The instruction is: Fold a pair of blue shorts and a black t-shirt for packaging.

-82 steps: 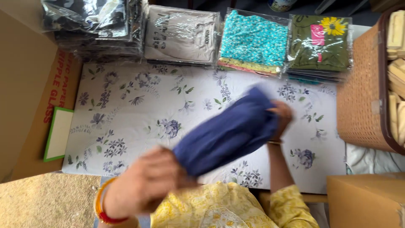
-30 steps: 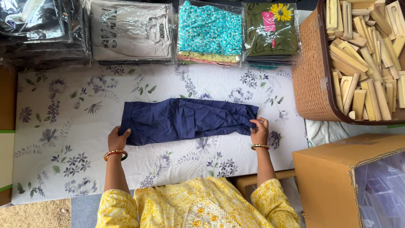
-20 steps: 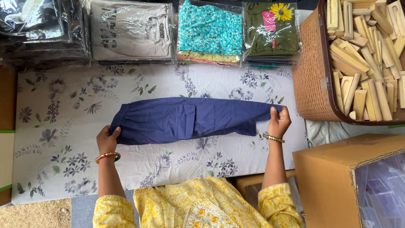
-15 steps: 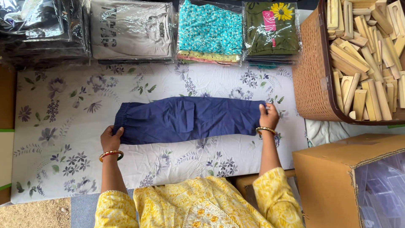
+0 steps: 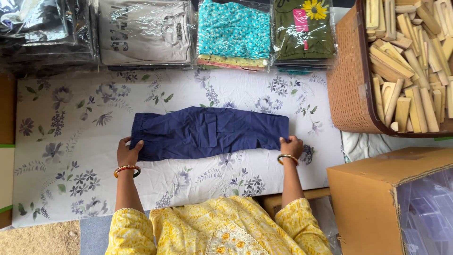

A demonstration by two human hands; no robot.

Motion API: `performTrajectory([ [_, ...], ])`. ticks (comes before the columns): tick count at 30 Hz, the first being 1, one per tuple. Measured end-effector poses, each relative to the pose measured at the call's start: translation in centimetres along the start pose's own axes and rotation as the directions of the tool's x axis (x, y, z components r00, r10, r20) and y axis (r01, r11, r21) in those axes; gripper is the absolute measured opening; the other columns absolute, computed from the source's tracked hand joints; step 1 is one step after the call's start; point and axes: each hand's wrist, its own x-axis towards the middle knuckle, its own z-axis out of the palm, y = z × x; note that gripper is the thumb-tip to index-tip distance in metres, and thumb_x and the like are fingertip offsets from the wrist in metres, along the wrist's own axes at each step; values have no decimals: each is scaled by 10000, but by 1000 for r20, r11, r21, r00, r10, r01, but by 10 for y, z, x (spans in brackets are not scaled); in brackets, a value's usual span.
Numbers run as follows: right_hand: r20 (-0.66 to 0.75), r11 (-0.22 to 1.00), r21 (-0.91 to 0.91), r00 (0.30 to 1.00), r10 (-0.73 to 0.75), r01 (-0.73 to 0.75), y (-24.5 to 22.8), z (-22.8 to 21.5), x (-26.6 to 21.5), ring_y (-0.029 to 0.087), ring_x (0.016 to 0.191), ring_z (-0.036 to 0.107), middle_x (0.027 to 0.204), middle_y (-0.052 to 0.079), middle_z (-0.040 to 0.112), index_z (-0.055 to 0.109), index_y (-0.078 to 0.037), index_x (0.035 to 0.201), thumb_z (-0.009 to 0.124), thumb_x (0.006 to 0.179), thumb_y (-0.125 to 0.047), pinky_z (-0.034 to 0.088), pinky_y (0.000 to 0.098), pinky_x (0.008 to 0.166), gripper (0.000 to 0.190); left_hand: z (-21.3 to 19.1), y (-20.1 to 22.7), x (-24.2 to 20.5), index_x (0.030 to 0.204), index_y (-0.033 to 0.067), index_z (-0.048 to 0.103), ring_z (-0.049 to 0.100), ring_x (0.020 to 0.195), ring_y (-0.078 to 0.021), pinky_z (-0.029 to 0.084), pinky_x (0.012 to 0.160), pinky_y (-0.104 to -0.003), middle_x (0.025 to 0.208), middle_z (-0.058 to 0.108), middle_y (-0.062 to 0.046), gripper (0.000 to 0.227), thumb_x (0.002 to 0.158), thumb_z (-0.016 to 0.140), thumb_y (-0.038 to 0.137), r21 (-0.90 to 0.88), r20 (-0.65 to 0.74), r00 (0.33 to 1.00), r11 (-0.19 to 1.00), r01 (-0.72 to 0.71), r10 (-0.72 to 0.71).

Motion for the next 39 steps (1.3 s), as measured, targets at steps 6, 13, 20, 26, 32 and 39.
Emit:
performTrajectory([
  [6, 189, 993, 93, 981, 49, -67, -10, 5, 0, 399, 1002, 636, 1210, 230, 620, 522, -99, 1332, 934, 686, -252, 517, 472, 867, 781, -12, 26, -6, 1386, 18, 572, 689, 911, -256, 556, 673, -366, 1135, 708, -153, 708, 820, 822, 362, 43, 199, 949, 969, 242, -246],
  [13, 270, 602, 771, 963, -10, -210, -90, -118, 37, 57, 850, 612, 1119, -33, 684, 703, -212, 1202, 775, 833, -158, 460, 288, 579, 380, -62, 42, 34, 1453, -40, 604, 576, 776, -101, 439, 592, -233, 1132, 685, -80, 481, 1090, 710, 258, -601, 315, 939, 795, 84, 140],
  [20, 127, 643, 765, 973, -190, 26, -130, -109, 89, 79, 811, 594, 1013, -48, 701, 756, -158, 1067, 698, 927, -91, 487, 306, 611, 166, -88, 174, -14, 1455, 160, 556, 572, 674, -29, 499, 537, -224, 944, 616, 22, 447, 1013, 602, 108, -621, 127, 982, 783, -33, 142],
  [26, -217, 501, 781, 914, -343, 373, -99, -93, 84, 117, 986, 676, 1083, 20, 739, 717, -30, 1054, 734, 908, -8, 548, 278, 910, 149, -106, 152, -39, 1390, 74, 680, 541, 710, -36, 436, 550, -190, 1046, 658, -13, 353, 1053, 583, 26, -708, 110, 911, 674, -210, 398],
  [32, -28, 802, 495, 928, -371, 336, -13, -11, 34, 139, 898, 679, 1001, 51, 758, 754, -61, 1070, 806, 924, -167, 537, 288, 849, 187, -62, 12, -36, 1300, 134, 702, 624, 786, -140, 529, 598, -293, 1248, 694, -45, 363, 950, 623, 79, -166, 208, 954, 969, -184, 216],
  [39, 124, 889, 420, 959, -254, 182, -12, -3, 10, 215, 840, 674, 963, 101, 746, 739, -114, 1161, 854, 814, -202, 538, 356, 780, 376, -33, -29, -52, 1293, 146, 705, 650, 1029, -214, 517, 910, -334, 1236, 672, -84, 462, 839, 757, 76, -52, 39, 982, 982, -183, 185],
])
